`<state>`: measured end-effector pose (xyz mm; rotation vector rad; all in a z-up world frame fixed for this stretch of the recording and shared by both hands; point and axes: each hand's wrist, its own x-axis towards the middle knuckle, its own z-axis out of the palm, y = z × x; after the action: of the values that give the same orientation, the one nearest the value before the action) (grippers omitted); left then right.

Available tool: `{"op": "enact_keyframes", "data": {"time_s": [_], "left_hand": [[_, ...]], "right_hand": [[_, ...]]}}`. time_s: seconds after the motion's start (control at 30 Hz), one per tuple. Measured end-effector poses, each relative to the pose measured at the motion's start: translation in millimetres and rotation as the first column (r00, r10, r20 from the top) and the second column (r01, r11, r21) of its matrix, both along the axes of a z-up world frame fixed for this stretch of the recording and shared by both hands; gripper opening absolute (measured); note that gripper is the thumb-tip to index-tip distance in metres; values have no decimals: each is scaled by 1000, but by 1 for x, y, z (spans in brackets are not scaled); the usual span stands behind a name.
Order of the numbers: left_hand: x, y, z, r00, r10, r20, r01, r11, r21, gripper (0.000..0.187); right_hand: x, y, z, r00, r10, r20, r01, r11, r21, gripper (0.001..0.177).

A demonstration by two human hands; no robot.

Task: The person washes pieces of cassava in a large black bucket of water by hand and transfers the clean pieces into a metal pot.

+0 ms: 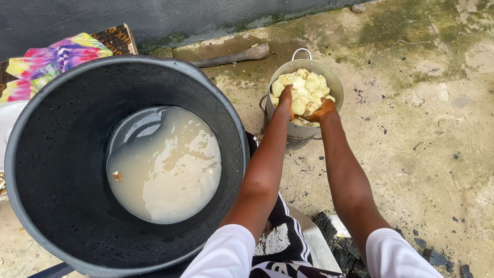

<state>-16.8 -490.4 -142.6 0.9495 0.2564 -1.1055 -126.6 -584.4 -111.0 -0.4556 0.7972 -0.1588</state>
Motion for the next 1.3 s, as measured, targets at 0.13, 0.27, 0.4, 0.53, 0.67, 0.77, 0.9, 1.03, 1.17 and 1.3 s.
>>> {"op": "enact_keyframes", "data": {"time_s": [0.13, 0.27, 0.4, 0.53, 0.67, 0.77, 0.9, 1.03, 1.17, 1.3], "left_hand": [[-8, 7, 15, 954, 125, -273, -147, 987, -62, 69], [-16, 16, 11, 997, 69, -34, -62, 985, 162, 58], [-27, 30, 19, 986, 109, 129, -116, 992, 54, 44], [-36, 56, 52, 966, 199, 162, -182, 976, -117, 30], [-34, 105, 106, 840, 440, 318, -351, 887, -299, 15], [-25, 163, 143, 729, 541, 419, -429, 839, -336, 12], [-10, 266, 151, 607, 577, 546, -488, 814, -316, 16], [-13, 366, 114, 512, 498, 700, -670, 741, -38, 19], [-26, 443, 52, 688, -178, 703, -594, 418, 687, 25], [-29, 478, -15, 780, -405, 477, -431, 204, 879, 51]], "right_hand": [[11, -17, 8, 995, -30, -91, 30, 1000, -3, 53], [4, -14, 18, 952, -191, -238, 168, 979, -113, 55], [4, 15, 33, 856, -424, -297, 261, 848, -461, 57], [14, 55, 53, 920, -384, -77, 255, 736, -627, 30], [36, 121, 88, 923, -172, 345, 354, 732, -582, 11], [47, 181, 125, 910, -70, 409, 312, 764, -565, 11], [63, 269, 146, 921, 190, 341, 105, 720, -686, 15], [83, 348, 100, 873, 485, 50, -268, 562, -782, 17], [98, 403, 3, 750, 516, -414, -535, 105, -838, 28], [101, 425, -77, 592, 352, -725, -615, -384, -689, 56]]}}
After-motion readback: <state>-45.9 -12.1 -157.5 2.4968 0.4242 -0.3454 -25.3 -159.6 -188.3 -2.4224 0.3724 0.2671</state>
